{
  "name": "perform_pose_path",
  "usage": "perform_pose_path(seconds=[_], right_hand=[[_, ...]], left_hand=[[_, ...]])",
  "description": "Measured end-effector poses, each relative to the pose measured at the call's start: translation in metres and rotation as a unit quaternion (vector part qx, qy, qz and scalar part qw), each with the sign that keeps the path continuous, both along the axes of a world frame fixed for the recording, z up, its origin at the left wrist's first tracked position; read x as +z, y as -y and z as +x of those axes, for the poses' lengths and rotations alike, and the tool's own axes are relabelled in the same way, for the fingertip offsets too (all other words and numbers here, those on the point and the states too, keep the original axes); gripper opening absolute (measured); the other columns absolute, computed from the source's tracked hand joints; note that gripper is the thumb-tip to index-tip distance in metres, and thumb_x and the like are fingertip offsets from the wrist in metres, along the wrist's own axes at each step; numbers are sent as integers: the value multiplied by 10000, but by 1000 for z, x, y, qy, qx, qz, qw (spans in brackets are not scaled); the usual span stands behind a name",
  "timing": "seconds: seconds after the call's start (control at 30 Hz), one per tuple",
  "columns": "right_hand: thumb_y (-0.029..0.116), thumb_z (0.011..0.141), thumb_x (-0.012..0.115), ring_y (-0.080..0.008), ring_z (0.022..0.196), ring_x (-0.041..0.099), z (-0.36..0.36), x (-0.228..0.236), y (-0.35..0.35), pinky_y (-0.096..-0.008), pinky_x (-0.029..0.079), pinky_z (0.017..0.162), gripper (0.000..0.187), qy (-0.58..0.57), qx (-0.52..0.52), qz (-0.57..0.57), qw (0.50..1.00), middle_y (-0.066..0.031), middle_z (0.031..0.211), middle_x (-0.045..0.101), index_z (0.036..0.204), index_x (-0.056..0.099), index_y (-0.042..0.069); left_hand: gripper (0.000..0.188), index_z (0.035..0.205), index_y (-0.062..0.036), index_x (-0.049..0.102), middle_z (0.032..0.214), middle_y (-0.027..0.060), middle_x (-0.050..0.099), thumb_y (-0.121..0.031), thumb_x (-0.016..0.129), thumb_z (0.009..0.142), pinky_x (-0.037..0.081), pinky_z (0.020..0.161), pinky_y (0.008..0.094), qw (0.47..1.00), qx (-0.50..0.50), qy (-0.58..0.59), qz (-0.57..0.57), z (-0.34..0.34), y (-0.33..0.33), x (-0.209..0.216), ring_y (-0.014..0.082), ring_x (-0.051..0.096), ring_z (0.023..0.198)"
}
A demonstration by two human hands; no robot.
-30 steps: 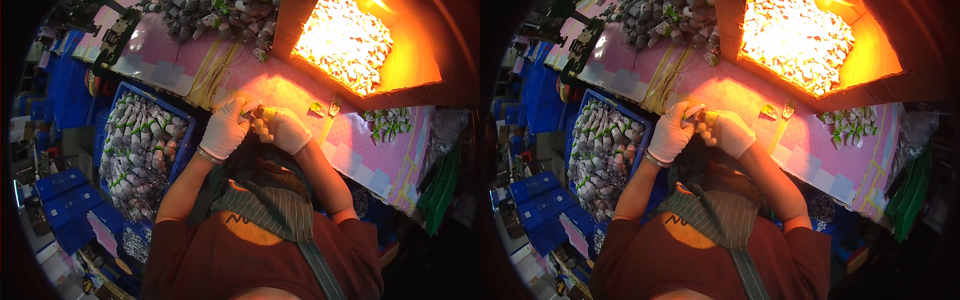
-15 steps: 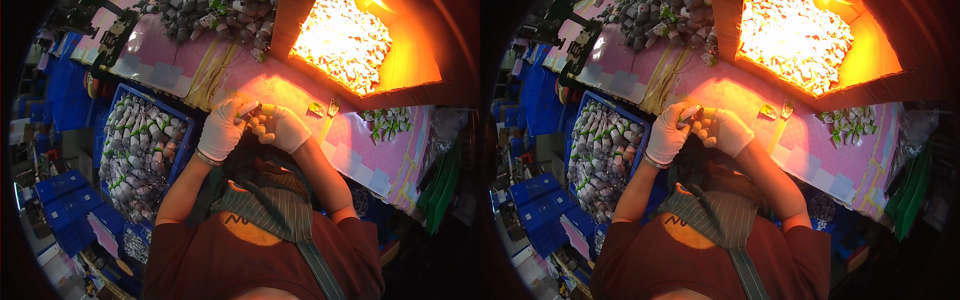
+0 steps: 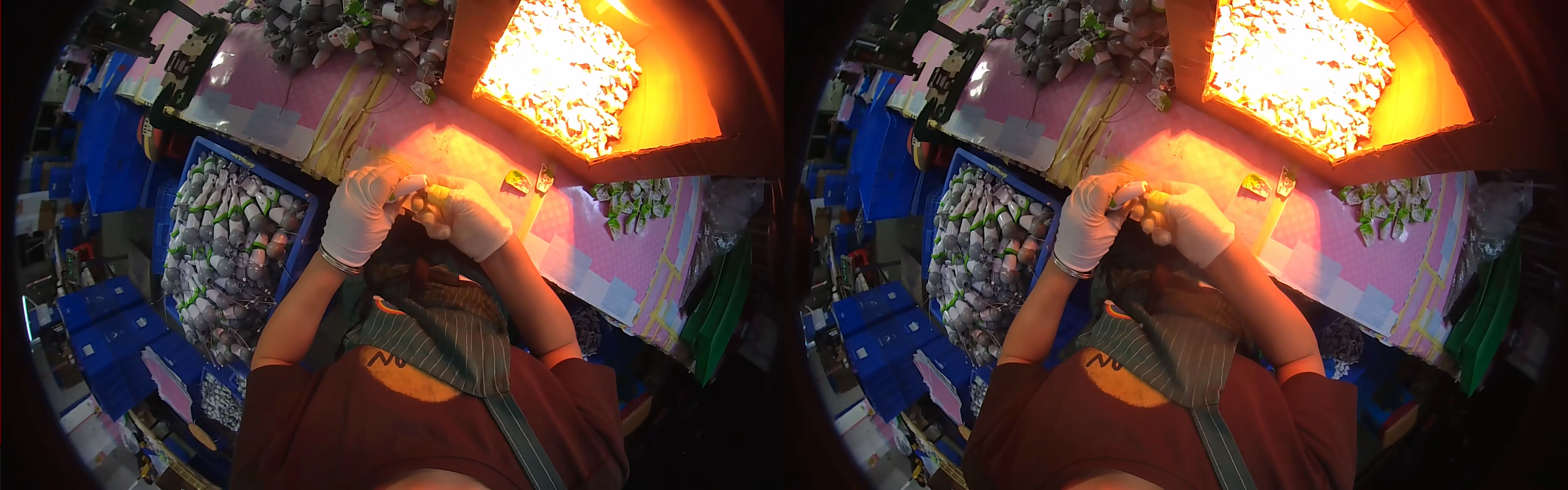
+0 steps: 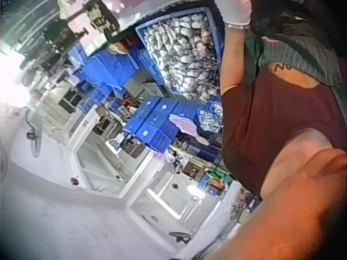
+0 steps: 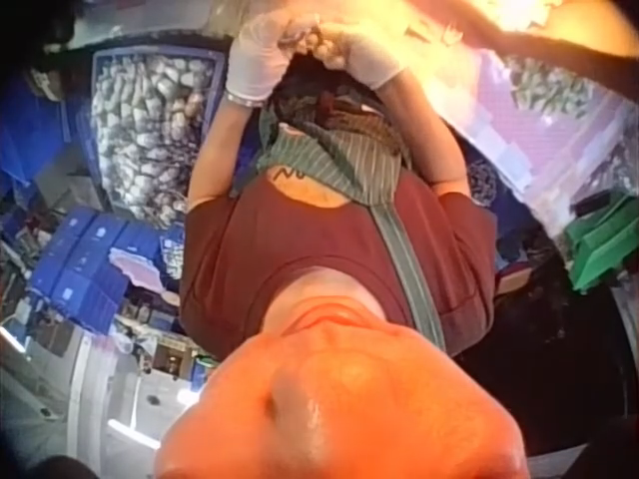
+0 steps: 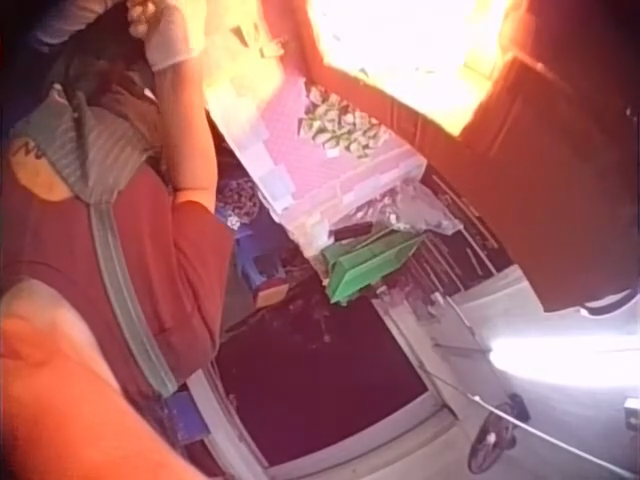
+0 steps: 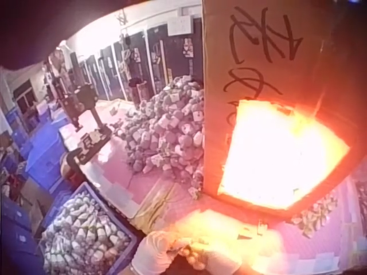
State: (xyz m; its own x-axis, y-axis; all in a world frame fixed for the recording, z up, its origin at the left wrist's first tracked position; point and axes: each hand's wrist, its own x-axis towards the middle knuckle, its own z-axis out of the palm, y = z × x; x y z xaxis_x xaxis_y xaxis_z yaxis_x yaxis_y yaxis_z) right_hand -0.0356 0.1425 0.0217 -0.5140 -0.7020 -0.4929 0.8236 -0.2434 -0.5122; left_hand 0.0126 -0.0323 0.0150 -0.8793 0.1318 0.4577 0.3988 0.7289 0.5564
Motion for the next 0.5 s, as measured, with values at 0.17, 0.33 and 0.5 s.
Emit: perform_pose_path(seconds=[0.17, 0.33, 0.5], right_hand=[[47, 840, 619, -118, 663, 573, -2, -6, 9, -227, 432, 483, 116, -260, -13, 218, 941, -62, 811, 595, 937, 572, 4], [27, 741, 614, -266, 708, 606, -13, -19, 19, -343, 489, 629, 112, -722, -163, 302, 601, -112, 780, 600, 849, 628, 53], [-7, 743, 643, -231, 758, 600, -22, -21, 23, -316, 488, 700, 146, -650, -99, 344, 670, -88, 808, 611, 880, 611, 34]], left_hand=[[383, 1104, -100, 571, 869, 50, 616, -40, 723, 758, 492, 636, 296, 989, 49, 96, 103, 6, -12, -5, 166, 617, 742], [409, 1148, -65, 528, 804, 12, 578, -93, 728, 792, 487, 550, 243, 803, 57, 417, 423, 5, -14, 2, 87, 596, 678], [334, 1103, -43, 550, 807, 38, 620, -141, 702, 822, 485, 566, 241, 828, 66, 399, 389, -4, -15, -3, 107, 599, 639]])
